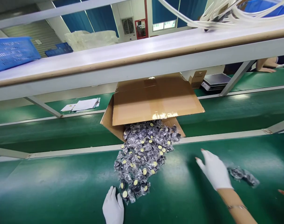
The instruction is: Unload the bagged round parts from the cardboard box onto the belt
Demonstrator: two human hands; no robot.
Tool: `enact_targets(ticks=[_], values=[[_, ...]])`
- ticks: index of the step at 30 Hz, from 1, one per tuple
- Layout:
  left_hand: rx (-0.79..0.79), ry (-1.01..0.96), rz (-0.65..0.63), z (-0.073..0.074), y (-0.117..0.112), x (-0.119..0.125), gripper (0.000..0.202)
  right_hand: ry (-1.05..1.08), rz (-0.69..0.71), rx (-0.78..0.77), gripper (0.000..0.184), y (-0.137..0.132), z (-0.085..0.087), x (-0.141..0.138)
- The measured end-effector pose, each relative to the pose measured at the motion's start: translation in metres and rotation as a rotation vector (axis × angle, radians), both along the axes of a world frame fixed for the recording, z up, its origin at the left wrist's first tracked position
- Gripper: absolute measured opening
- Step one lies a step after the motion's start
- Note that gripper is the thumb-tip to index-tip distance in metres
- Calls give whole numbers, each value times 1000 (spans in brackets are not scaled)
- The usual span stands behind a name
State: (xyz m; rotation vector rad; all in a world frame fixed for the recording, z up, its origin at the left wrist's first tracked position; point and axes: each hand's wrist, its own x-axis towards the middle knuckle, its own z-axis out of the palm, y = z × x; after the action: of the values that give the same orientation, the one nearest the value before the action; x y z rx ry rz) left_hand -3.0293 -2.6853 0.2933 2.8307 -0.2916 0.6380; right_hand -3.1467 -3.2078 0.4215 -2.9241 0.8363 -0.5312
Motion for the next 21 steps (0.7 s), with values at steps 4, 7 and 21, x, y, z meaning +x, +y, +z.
enact_targets(ticks=[4, 7, 21], values=[[-39, -3, -1, -2, 1, 0, 40, -74, 300, 225, 55, 86, 35, 130], [-52, -19, 2, -8, 3, 1, 39, -169, 287, 555, 44, 125, 36, 190], [-8, -38, -7, -11, 4, 3, 38, -195, -5, 1314, 70, 56, 45, 70]])
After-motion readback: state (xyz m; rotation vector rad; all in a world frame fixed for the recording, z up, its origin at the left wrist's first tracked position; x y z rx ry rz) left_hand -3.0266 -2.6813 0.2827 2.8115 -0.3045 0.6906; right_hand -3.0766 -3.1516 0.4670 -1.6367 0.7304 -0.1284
